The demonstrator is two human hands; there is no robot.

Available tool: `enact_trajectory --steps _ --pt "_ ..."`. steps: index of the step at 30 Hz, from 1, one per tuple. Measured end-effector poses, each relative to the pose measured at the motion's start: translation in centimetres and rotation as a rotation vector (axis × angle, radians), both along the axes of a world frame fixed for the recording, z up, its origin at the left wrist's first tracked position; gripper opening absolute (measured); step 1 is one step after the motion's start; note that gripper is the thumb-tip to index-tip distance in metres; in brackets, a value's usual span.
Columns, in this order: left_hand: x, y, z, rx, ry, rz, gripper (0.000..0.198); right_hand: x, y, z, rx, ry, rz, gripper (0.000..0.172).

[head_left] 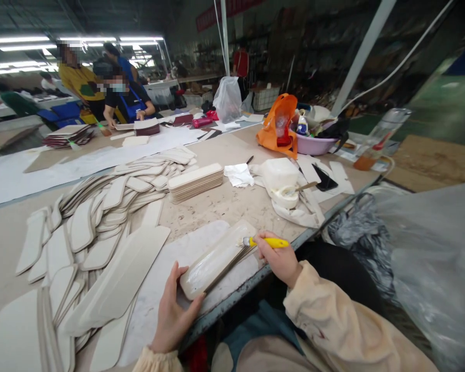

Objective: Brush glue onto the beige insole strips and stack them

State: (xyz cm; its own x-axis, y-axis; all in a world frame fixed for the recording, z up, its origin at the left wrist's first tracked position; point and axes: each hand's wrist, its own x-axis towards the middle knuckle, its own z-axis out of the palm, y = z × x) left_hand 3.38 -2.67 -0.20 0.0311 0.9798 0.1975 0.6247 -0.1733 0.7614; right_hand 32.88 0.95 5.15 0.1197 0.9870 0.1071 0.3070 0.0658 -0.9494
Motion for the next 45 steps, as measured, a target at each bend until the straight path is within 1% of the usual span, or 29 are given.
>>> enact_trajectory --steps 3,5,7,9,10,12,15,16,17,19,22,24,26,29,31,34,37,39,40,45 --pt "-0.1 0.0 -0.3 -0.02 -0.014 0.012 0.09 1.7 0.5 0.3 0.119 -0.118 -0.066 0.024" --pt "-0.2 0.1 -0.3 -0.021 -0.018 0.01 0.089 2.2 0.4 0.4 0.235 -0.241 -0.05 0.021" --pt "-0.1 0.1 -0.3 -0.019 -0.009 0.011 0.089 2.0 0.1 0.3 0.333 -0.404 0.021 0.02" --pt "-0.1 0.1 -0.2 -0.016 0.003 0.017 0.088 1.2 -0.5 0.0 0.389 -0.561 0.104 0.021" --pt "-0.1 0.1 -0.1 -0.014 0.006 0.021 0.089 0.5 -1.0 -0.2 0.416 -0.618 0.143 0.021" --pt "0.0 0.1 -0.1 -0.012 0.006 0.029 0.089 -1.0 -1.9 -0.4 0.486 -0.664 0.23 0.02" --pt "0.0 0.1 0.0 -0.009 0.002 0.031 0.089 -2.8 -2.9 -0.5 0.573 -0.596 0.368 0.016" --pt "0.1 0.1 0.0 -0.006 0.002 0.03 0.088 -2.9 -2.9 -0.4 0.575 -0.557 0.377 0.014" --pt "0.1 0.1 0.1 -0.001 0.005 0.028 0.088 -2.8 -2.7 -0.3 0.569 -0.519 0.357 0.014" --pt "0.1 0.1 0.2 0.012 0.017 0.025 0.087 -2.0 -1.9 -0.2 0.555 -0.476 0.261 0.015" --pt "0.1 0.2 0.3 0.017 0.033 0.018 0.086 -0.5 0.0 -0.4 0.518 -0.526 0.135 0.016" --pt "0.1 0.2 0.3 0.015 0.036 0.019 0.086 -0.2 0.9 -0.7 0.486 -0.593 0.116 0.018" --pt "0.1 0.2 0.2 0.011 0.029 0.019 0.086 -0.8 1.1 -1.1 0.494 -0.658 0.127 0.02" --pt "0.0 0.1 0.1 -0.003 0.009 0.01 0.086 -3.1 0.1 -1.4 0.544 -0.714 0.207 0.02" --pt "0.0 0.1 0.0 -0.011 -0.005 0.007 0.086 -5.0 -1.1 -1.2 0.568 -0.688 0.285 0.019" --pt "0.0 0.1 -0.1 -0.018 -0.038 0.008 0.087 -7.4 -3.0 -0.6 0.544 -0.538 0.396 0.016" --pt "0.2 0.1 0.0 -0.012 -0.053 0.004 0.087 -8.1 -3.8 -0.3 0.482 -0.374 0.486 0.014" --pt "0.2 0.1 0.1 -0.005 -0.039 0.01 0.087 -7.3 -3.4 -0.4 0.448 -0.326 0.463 0.013" --pt "0.3 0.1 0.1 -0.002 -0.029 0.015 0.087 -6.6 -3.1 -0.5 0.429 -0.311 0.415 0.013" --pt "0.1 0.2 -0.1 0.01 0.012 0.022 0.087 -1.0 -1.0 -0.9 0.355 -0.239 0.083 0.013"
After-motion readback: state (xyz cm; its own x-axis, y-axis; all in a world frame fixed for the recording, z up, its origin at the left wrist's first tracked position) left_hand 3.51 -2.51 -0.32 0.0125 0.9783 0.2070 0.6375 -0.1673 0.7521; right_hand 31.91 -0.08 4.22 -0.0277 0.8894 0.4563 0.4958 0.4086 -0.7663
